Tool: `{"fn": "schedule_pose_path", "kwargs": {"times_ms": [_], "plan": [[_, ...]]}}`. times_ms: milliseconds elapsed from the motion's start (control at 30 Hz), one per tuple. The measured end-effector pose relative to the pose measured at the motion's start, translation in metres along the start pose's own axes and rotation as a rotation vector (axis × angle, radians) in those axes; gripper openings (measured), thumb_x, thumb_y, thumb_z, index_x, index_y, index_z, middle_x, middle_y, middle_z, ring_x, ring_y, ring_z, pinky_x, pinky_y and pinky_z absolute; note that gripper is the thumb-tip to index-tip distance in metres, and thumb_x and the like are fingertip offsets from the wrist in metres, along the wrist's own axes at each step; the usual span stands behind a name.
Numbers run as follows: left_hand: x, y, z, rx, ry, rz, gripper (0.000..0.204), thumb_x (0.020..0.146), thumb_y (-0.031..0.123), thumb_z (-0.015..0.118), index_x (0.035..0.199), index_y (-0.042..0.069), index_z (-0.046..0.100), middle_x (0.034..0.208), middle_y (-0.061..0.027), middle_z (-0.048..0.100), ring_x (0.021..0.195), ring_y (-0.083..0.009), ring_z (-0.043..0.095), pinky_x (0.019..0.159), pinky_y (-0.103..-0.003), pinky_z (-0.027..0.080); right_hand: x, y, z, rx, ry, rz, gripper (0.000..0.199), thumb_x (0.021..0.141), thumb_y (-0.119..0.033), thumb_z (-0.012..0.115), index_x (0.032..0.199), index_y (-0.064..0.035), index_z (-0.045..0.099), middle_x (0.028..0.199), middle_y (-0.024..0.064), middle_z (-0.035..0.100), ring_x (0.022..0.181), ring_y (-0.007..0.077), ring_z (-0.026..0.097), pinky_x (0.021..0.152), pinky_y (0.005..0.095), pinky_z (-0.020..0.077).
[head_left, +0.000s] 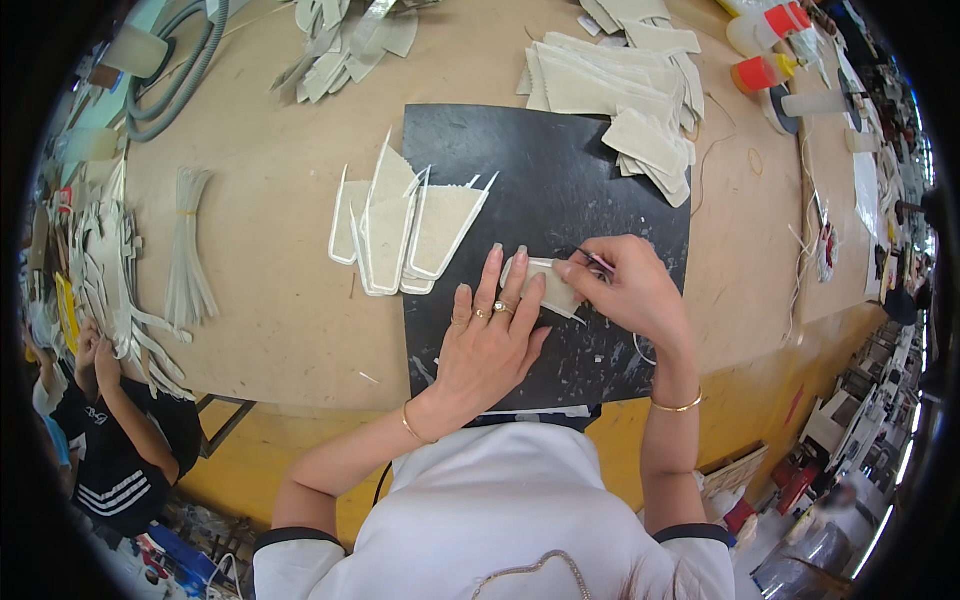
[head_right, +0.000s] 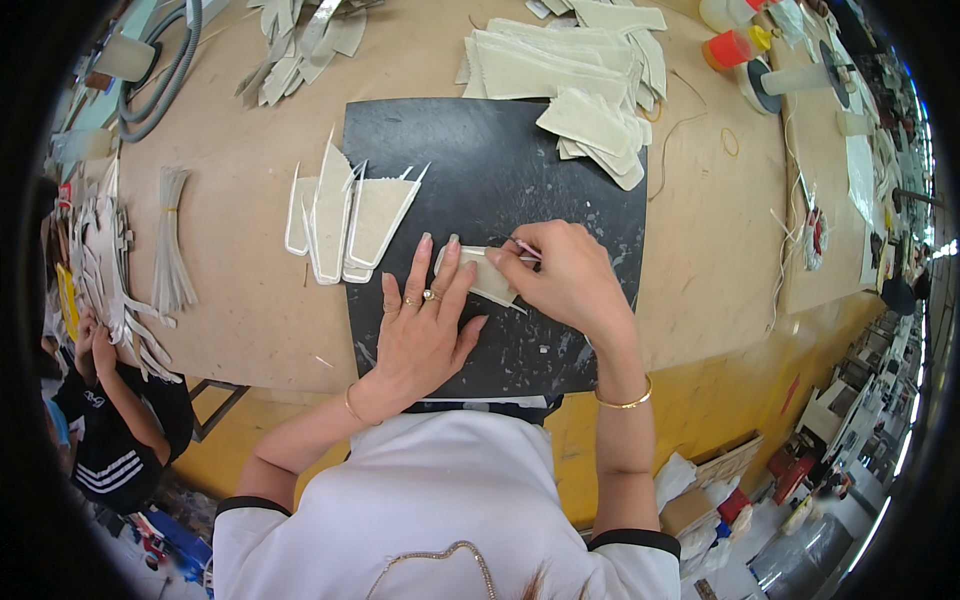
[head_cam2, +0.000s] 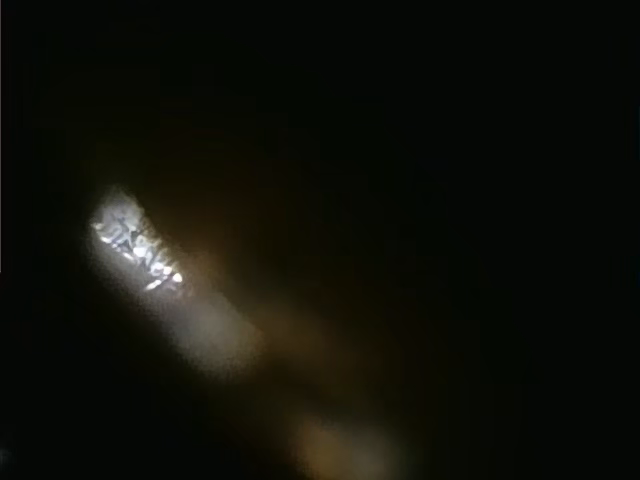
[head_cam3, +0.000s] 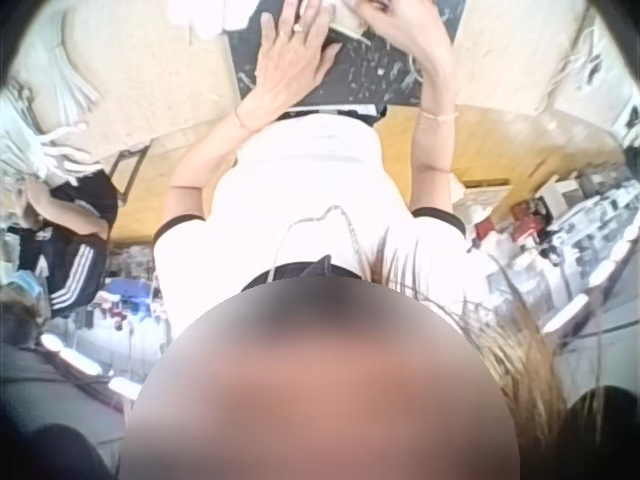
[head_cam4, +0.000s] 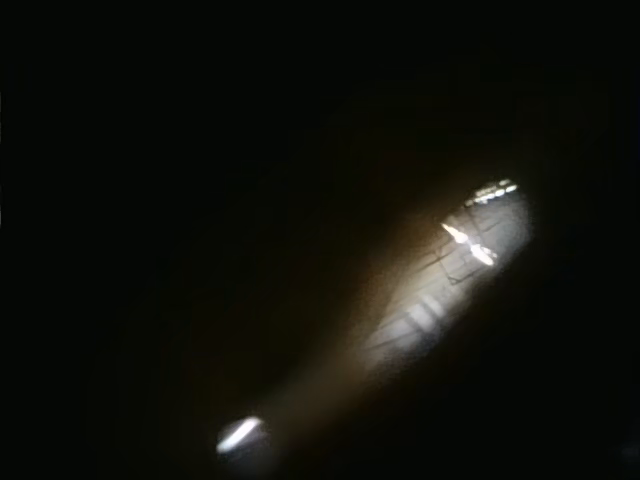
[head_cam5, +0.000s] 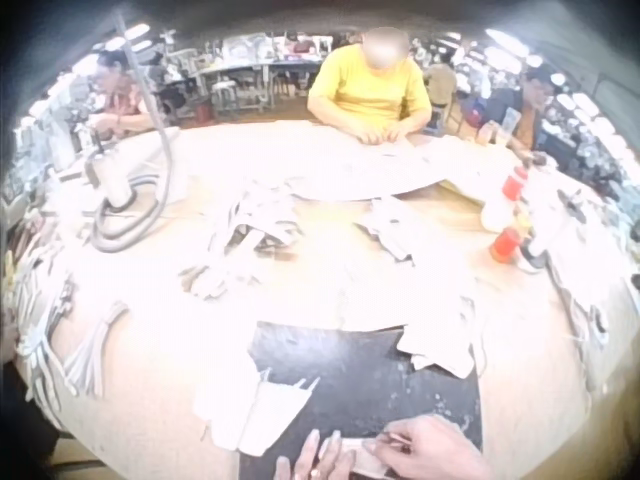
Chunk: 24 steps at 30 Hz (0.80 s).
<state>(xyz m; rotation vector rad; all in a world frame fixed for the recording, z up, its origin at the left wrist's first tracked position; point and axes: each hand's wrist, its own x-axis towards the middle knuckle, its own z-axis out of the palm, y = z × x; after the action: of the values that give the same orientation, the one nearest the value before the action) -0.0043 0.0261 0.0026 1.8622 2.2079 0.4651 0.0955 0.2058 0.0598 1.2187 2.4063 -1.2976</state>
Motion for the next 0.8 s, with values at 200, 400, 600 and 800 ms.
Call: {"fn": "schedule_pose_path", "kwargs": {"times_ms": [200,400,600,800], "plan": [[0.006,0.012,0.001,0.063,0.062,-0.088,0.067,0.093,0.031,0.063,0.149,0.003,0.038,0.149,-0.0130,0.050,0.149,-0.0284,0.028,0.117,-0.054,-0.013,-0.011,0.017,-0.007,0.022,0.062,0.013,0.031,0.089,-0.027,0.069,0.075,0.0009,0.067,0.059,0.0157,0.058,0.052,0.0328,0.055,0.053,0.0386,0.0423],[0.008,0.021,0.001,0.204,0.049,-0.114,0.061,0.096,0.032,0.059,0.147,0.003,0.044,0.148,-0.0129,0.050,0.148,-0.0292,0.032,0.115,-0.054,-0.019,-0.012,0.019,-0.006,-0.049,0.079,0.004,0.032,0.089,-0.027,0.069,0.071,-0.0007,0.064,0.057,0.0145,0.058,0.052,0.0328,0.056,0.052,0.0388,0.0422],[0.013,0.026,-0.001,0.288,0.050,-0.129,0.057,0.097,0.033,0.058,0.144,0.003,0.049,0.148,-0.0129,0.050,0.147,-0.0312,0.034,0.115,-0.055,-0.020,-0.012,0.017,-0.005,-0.021,0.117,-0.014,0.030,0.087,-0.026,0.072,0.075,0.0011,0.066,0.056,0.0116,0.054,0.049,0.0221,0.048,0.051,0.0346,0.0382],[0.015,0.031,0.003,0.411,0.057,-0.135,0.054,0.097,0.038,0.059,0.140,0.006,0.053,0.148,-0.0142,0.049,0.145,-0.0381,0.034,0.116,-0.056,-0.010,-0.011,0.017,-0.004,-0.042,0.115,0.003,0.029,0.086,-0.025,0.071,0.075,0.0008,0.067,0.057,0.0124,0.056,0.050,0.0258,0.053,0.052,0.0360,0.0408]]}}
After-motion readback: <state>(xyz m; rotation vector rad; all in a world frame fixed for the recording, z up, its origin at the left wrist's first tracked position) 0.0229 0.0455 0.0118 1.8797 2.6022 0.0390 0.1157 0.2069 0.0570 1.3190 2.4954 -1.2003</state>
